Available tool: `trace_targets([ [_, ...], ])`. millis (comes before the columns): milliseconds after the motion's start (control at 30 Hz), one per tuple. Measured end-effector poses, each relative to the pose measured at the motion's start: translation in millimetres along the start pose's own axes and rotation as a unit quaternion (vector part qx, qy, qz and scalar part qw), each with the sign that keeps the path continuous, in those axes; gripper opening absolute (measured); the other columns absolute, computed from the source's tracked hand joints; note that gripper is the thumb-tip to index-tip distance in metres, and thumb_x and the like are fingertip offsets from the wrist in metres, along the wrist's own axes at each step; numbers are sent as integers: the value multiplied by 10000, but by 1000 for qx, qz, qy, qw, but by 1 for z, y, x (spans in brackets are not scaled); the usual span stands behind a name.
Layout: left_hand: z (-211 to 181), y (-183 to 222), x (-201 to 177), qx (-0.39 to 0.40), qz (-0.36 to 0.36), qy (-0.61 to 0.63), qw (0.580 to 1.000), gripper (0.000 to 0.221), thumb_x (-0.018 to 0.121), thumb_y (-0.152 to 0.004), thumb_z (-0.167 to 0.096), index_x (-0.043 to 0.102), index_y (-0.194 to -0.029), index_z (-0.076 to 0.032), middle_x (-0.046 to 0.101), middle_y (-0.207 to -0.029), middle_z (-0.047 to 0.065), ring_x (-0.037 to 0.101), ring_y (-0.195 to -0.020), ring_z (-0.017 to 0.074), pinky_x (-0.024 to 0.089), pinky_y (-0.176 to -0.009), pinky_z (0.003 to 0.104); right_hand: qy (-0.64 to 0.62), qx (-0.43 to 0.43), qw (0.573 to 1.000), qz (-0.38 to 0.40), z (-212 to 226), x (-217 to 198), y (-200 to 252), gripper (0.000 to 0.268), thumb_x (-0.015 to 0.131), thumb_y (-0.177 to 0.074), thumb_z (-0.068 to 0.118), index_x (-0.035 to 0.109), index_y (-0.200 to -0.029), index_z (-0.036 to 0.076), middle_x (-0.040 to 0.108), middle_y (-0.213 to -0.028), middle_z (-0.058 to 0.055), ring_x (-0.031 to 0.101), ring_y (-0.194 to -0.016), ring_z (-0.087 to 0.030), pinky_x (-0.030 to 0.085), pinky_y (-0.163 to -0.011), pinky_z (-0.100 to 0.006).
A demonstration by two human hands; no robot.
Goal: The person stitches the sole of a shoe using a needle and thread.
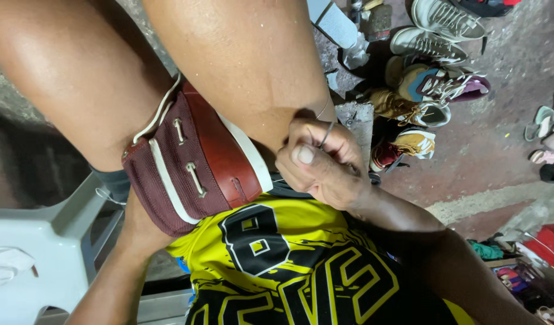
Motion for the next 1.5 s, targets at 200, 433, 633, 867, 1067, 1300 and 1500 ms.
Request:
trace_targets([
  [200,15,12,-5,-191,12,329,925,905,853,-748,-276,418,-1490,7,504,-1515,154,465,-1412,282,314,-1205,435,-9,-53,998,-29,7,-6,-3,254,533,-1128,213,449,-945,59,389,-644,-13,359,-504,-95,327,-463,-231],
  [433,-39,-1,-33,-132,103,556,814,869,880,-738,-143,454,-1475,27,577,-1443,148,555,-1311,208,484,-1052,380,109,-98,989,20,15,4,-3,333,394,-1182,289,494,-996,32,508,-728,-83,489,-574,-149,440,-593,-264],
  [633,-54,-4,-17,-297,-101,410,857,504,823,-855,-126,663,-1294,62,726,-1196,166,701,-1052,233,565,-963,376,276,-73,958,-25,28,24,5,385,348,-1113,239,587,-1026,-51,562,-1063,-148,528,-725,-111,455,-623,-212],
  [867,-30,12,-36,-74,-232,713,658,651,777,-927,-131,496,-1492,26,604,-1431,167,596,-1345,306,443,-1207,483,618,-164,764,-84,74,43,11,187,603,-1008,13,680,-1169,-42,721,-1048,-134,708,-914,-139,582,-810,-265],
  [1067,-19,11,-38,20,-237,721,651,731,749,-970,-297,455,-1532,65,565,-1458,210,543,-1380,323,366,-1293,493,586,-157,794,47,50,71,3,279,651,-949,-13,732,-1211,37,726,-862,-37,665,-719,-108,534,-679,-270],
  [1300,-13,15,-29,39,-215,780,586,732,729,-979,-325,442,-1532,61,553,-1499,219,541,-1404,348,380,-1247,516,543,-148,817,126,21,113,-17,333,660,-950,-17,709,-1269,66,628,-769,-69,584,-616,-135,494,-580,-273],
  [1500,-6,19,-25,43,-236,765,597,707,735,-980,-304,462,-1519,63,568,-1493,215,548,-1406,339,380,-1258,504,564,-167,798,133,20,120,-19,349,658,-941,-26,698,-1277,61,663,-822,-88,630,-649,-157,524,-597,-290],
])
Point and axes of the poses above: each hand's wrist, its own y-axis away from the middle knuckle, its own x-axis out of the palm, z = x × y, the point moved 5 cm from there along -y, towards the middle knuckle
